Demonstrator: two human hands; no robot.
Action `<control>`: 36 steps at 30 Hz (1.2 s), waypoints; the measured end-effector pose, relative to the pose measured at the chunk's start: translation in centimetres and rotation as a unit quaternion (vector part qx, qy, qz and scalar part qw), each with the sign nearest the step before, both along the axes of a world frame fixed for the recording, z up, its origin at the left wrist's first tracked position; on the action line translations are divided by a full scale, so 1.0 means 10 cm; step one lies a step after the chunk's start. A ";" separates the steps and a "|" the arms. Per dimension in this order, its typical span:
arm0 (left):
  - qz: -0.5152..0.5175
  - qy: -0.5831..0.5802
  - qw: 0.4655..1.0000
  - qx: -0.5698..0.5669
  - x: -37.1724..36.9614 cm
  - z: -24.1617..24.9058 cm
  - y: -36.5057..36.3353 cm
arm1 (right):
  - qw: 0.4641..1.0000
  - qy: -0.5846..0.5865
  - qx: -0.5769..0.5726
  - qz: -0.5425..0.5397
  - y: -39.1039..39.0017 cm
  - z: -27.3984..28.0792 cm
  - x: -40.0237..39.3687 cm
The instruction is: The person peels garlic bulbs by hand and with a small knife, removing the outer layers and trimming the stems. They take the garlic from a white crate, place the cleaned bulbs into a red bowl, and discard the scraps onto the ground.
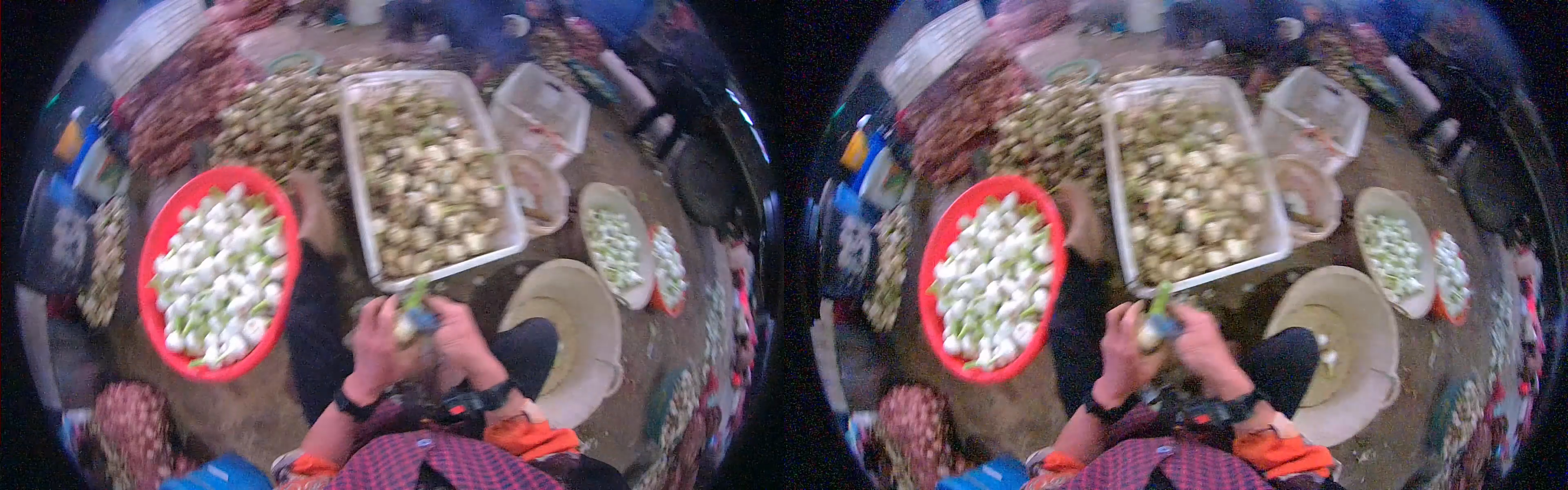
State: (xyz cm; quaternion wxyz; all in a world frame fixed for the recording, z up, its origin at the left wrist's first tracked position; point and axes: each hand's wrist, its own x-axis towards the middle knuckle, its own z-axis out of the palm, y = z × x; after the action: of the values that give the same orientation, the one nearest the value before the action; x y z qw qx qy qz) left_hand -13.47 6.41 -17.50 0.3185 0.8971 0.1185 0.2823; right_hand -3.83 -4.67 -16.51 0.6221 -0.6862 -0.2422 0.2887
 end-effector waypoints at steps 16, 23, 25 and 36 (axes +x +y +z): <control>0.032 0.065 0.781 -0.620 -0.01 0.08 -0.17 | 0.983 -0.133 -0.029 0.121 -0.12 -0.13 0.00; -0.021 -0.084 0.640 -0.764 0.04 -0.17 0.03 | 0.950 0.287 0.127 -0.002 -0.06 0.25 -0.11; -0.054 -0.112 0.636 -0.762 0.01 -0.11 0.06 | 0.956 0.252 0.132 -0.065 -0.15 -0.06 -0.06; -0.112 -0.151 0.714 -0.675 0.21 0.09 0.25 | 0.965 -0.053 -0.213 0.139 -0.57 -0.33 -0.06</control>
State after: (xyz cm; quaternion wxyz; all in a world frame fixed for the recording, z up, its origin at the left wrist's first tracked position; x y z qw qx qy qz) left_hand -11.41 8.90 -16.58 0.8822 0.3960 0.1260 0.2214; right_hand -4.46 -10.36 -19.84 0.4010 -0.7770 -0.3011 0.3805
